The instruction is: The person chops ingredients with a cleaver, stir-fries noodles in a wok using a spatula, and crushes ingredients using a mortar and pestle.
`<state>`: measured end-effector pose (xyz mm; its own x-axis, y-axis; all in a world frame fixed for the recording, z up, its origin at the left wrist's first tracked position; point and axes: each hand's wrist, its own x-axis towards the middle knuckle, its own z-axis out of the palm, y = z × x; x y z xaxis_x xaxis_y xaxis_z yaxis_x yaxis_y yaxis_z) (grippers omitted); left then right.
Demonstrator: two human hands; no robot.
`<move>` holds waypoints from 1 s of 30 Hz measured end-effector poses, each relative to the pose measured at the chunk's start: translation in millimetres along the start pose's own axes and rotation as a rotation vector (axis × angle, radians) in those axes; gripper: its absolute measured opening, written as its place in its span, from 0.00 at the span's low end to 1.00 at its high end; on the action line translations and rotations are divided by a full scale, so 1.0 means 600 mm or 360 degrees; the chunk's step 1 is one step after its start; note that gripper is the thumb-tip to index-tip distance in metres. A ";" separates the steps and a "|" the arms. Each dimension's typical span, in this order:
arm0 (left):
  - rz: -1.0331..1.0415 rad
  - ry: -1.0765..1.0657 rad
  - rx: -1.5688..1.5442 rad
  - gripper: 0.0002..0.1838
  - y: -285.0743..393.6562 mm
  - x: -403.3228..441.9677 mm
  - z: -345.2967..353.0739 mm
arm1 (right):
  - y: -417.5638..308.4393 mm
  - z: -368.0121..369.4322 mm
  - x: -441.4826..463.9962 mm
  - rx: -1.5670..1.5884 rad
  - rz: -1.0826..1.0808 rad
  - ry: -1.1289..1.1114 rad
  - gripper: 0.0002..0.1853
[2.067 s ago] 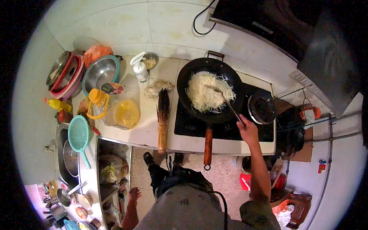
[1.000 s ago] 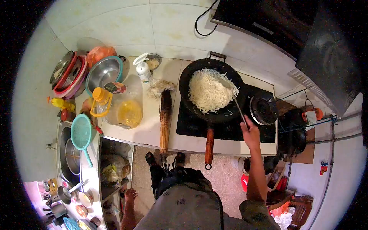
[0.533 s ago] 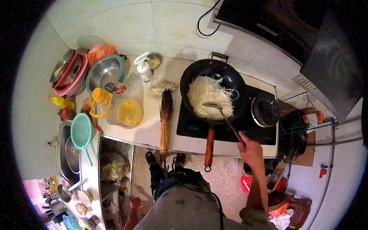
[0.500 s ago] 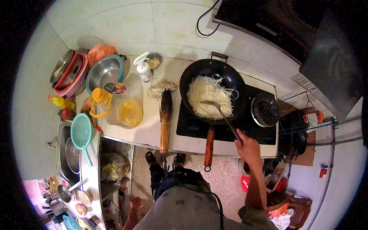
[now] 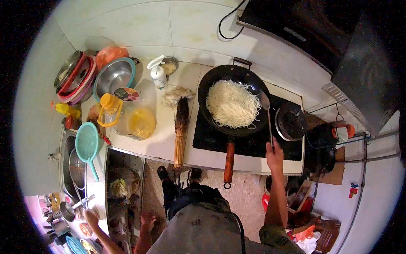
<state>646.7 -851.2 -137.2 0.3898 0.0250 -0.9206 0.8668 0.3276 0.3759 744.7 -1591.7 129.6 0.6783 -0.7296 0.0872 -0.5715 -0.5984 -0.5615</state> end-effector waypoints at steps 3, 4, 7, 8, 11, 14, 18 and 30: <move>0.0005 -0.0074 0.0042 0.13 -0.013 -0.004 0.020 | -0.037 0.018 -0.016 0.0373 0.0247 -0.0368 0.24; 0.0013 -0.0080 0.0065 0.13 -0.014 -0.004 0.026 | -0.085 -0.001 -0.028 0.0520 0.0363 -0.0534 0.24; 0.0107 -0.0086 0.0113 0.14 -0.010 -0.017 0.052 | -0.098 -0.027 -0.026 0.0414 -0.0093 -0.0271 0.24; 0.0146 -0.0085 0.0139 0.14 -0.006 -0.024 0.062 | -0.108 -0.035 -0.016 0.0297 -0.0126 -0.0218 0.24; 0.0315 -0.0055 0.0210 0.15 0.009 -0.043 0.097 | -0.123 -0.019 0.050 -0.0289 -0.0030 -0.0127 0.25; 0.0454 -0.0033 0.0230 0.16 0.021 -0.058 0.128 | -0.112 0.031 0.091 -0.0138 -0.0139 -0.0139 0.25; 0.0244 0.0179 0.0459 0.15 0.053 -0.063 0.159 | -0.162 0.012 0.075 -0.0037 -0.0013 -0.0640 0.28; -0.0025 -0.0213 0.0125 0.15 -0.028 0.027 0.043 | -0.183 0.086 0.131 -0.0076 -0.0243 -0.0305 0.27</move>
<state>646.3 -880.8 -155.6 0.4095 -0.1075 -0.9059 0.8927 0.2518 0.3737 884.7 -1566.0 155.6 0.8310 -0.5561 0.0076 -0.4739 -0.7152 -0.5137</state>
